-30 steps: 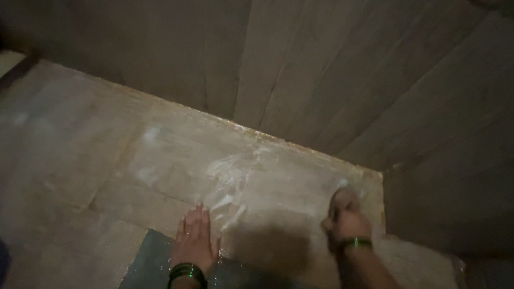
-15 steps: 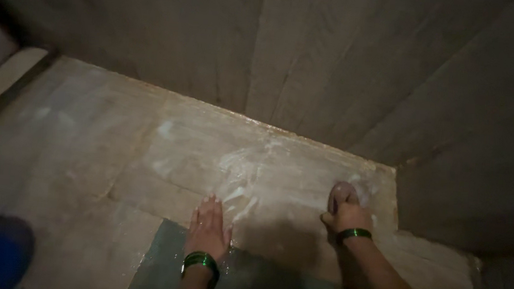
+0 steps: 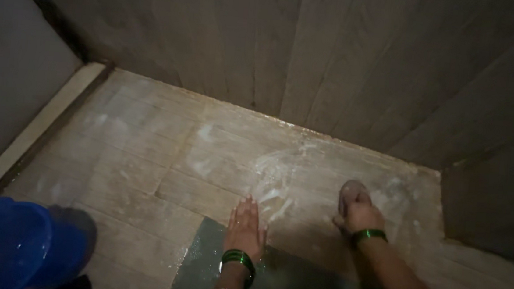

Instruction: The person scrubs the floor and the wall base using a stone-like tool by hand, then uses a blue bucket of water and a black cloth to rinse and wipe the area.

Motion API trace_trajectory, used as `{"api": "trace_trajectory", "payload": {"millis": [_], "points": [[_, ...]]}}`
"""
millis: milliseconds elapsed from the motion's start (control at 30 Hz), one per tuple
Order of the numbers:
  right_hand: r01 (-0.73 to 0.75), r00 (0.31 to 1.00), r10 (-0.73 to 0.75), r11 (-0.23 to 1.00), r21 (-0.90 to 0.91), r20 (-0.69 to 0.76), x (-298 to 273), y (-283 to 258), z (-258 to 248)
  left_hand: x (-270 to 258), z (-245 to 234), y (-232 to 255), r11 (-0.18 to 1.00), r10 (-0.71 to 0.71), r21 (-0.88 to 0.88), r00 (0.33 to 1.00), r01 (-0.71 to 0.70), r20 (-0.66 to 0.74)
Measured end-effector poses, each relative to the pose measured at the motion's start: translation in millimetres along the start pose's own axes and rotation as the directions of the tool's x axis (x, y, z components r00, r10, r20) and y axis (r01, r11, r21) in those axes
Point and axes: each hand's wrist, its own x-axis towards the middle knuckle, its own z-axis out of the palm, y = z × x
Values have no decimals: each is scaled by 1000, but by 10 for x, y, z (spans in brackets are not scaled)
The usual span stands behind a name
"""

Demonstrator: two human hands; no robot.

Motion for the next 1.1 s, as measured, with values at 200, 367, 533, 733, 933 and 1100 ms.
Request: {"api": "trace_trajectory", "payload": {"millis": [200,367,533,733,933,1100], "points": [[158,979,-150,986,47,-138,-597,11,545,12,-37,17,1000,-21,-18,998,23,62],[271,955,-280,958,-99,-99,-1024,66,1112,45,43,-9,1000,-18,-25,1000,18,-7],[235,947,-240,971,-52,-212,-435,-172,581,38,44,1,997,-15,-73,1000,15,8],[99,995,-98,994,35,-28,140,-305,-66,-57,-40,-42,978,-4,-210,999,-3,-34],[346,918,-352,936,-64,-183,-638,123,1007,12,114,-129,987,97,-119,990,-109,-102],[428,817,-503,857,-288,-283,-872,59,1233,-18,-34,-200,991,124,-46,989,-128,-76]]}}
